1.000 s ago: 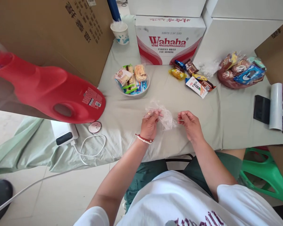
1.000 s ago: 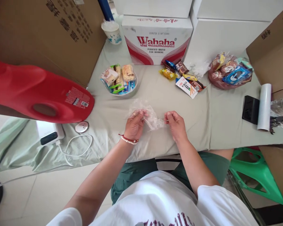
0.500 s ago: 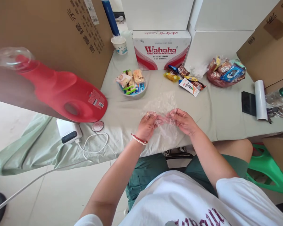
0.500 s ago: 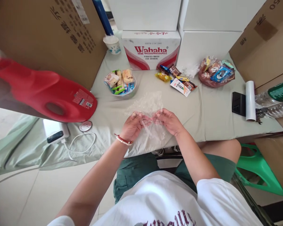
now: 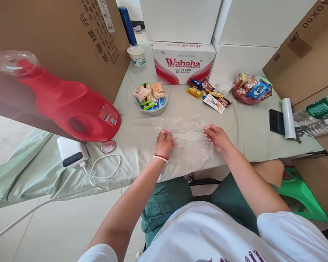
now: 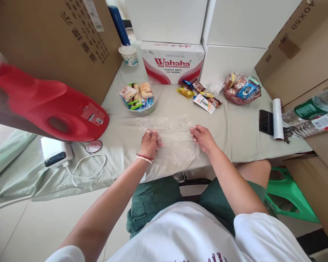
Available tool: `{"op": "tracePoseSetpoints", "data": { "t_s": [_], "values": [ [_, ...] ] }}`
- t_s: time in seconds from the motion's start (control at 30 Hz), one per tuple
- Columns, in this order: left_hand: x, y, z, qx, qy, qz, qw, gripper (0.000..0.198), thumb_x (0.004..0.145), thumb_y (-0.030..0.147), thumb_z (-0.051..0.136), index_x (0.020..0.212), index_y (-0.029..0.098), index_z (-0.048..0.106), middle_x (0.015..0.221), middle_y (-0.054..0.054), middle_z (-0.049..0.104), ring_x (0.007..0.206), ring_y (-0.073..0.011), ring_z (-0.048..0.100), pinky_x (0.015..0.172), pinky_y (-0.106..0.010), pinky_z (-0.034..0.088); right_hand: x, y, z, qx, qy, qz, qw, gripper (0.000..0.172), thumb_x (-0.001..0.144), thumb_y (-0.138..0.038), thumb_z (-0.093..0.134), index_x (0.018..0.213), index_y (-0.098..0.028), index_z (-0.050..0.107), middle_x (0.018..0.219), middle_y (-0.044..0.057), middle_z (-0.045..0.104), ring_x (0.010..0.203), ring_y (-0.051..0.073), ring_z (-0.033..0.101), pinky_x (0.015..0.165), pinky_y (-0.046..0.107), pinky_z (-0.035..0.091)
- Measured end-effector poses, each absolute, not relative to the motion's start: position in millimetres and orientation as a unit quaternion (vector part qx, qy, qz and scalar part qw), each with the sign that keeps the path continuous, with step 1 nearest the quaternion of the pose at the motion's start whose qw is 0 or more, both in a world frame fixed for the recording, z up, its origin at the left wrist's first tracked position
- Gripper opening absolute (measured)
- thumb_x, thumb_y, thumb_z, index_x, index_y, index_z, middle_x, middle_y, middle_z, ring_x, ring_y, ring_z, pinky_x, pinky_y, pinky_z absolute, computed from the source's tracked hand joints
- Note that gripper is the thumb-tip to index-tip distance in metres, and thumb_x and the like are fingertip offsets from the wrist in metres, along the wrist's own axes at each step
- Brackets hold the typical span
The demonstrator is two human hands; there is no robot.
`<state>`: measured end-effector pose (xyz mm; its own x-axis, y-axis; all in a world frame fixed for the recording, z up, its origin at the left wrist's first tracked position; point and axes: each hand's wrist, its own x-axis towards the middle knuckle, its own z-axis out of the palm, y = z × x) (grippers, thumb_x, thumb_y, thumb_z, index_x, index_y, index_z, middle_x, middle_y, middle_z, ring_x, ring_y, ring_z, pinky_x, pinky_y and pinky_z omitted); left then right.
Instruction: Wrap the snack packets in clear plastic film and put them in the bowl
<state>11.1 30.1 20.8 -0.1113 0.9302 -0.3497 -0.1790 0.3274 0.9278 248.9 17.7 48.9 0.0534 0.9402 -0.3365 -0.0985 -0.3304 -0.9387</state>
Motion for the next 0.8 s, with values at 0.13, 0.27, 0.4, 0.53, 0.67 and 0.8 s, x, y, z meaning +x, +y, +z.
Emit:
{"op": "tracePoseSetpoints", "data": {
  "t_s": [0.13,0.27,0.4,0.53,0.67,0.8],
  "values": [
    [17,29,25,0.328,0.555,0.462,0.610,0.042,0.092,0.062,0.064,0.091,0.026,0.042,0.061,0.009,0.055,0.036,-0.0074,0.041,0.040,-0.021,0.027,258,19,49,-0.568,-0.374,0.573,0.458,0.047,0.067,-0.054,0.089,0.079,-0.022,0.058,0.066,-0.006,0.051,0.052,0.007,0.037,0.047,0.025,0.022],
    [19,26,26,0.362,0.546,0.432,0.620,0.043,0.080,0.054,0.078,0.090,0.024,0.049,0.063,0.006,0.061,0.039,-0.0062,0.039,0.042,-0.021,0.029,263,21,50,-0.567,-0.371,0.583,0.448,0.045,0.067,-0.049,0.090,0.080,-0.022,0.058,0.067,-0.006,0.052,0.053,0.007,0.038,0.047,0.024,0.023],
    [18,29,19,0.377,0.579,0.427,0.584,0.028,0.084,0.042,0.072,0.083,0.024,0.052,0.054,0.007,0.053,0.043,-0.0093,0.041,0.044,-0.022,0.030,271,22,48,-0.558,-0.349,0.611,0.441,0.048,0.062,-0.048,0.093,0.080,-0.021,0.057,0.068,-0.006,0.052,0.055,0.007,0.038,0.047,0.023,0.024],
    [12,41,14,0.392,0.622,0.421,0.531,0.023,0.089,0.041,0.065,0.083,0.024,0.052,0.056,0.007,0.049,0.047,-0.0121,0.045,0.049,-0.024,0.036,281,23,38,-0.561,-0.350,0.603,0.446,0.050,0.060,-0.049,0.093,0.079,-0.021,0.056,0.065,-0.007,0.048,0.055,0.008,0.037,0.047,0.023,0.025],
    [7,46,13,0.452,0.673,0.430,0.397,0.037,0.079,0.031,0.076,0.109,0.022,0.057,0.086,-0.002,0.062,0.082,-0.0211,0.064,0.076,-0.034,0.052,285,21,20,-0.655,-0.436,0.461,0.411,0.031,0.077,-0.046,0.078,0.082,-0.022,0.060,0.064,-0.004,0.051,0.057,0.012,0.042,0.054,0.027,0.032],
    [4,35,8,0.621,0.656,0.413,0.119,0.054,0.083,0.036,0.074,0.131,0.015,0.060,0.134,-0.022,0.059,0.131,-0.0370,0.054,0.112,-0.054,0.042,281,10,4,-0.714,-0.567,0.230,0.340,0.021,0.091,-0.042,0.058,0.084,-0.022,0.061,0.071,0.002,0.062,0.068,0.017,0.052,0.068,0.032,0.039]
  ]
}}
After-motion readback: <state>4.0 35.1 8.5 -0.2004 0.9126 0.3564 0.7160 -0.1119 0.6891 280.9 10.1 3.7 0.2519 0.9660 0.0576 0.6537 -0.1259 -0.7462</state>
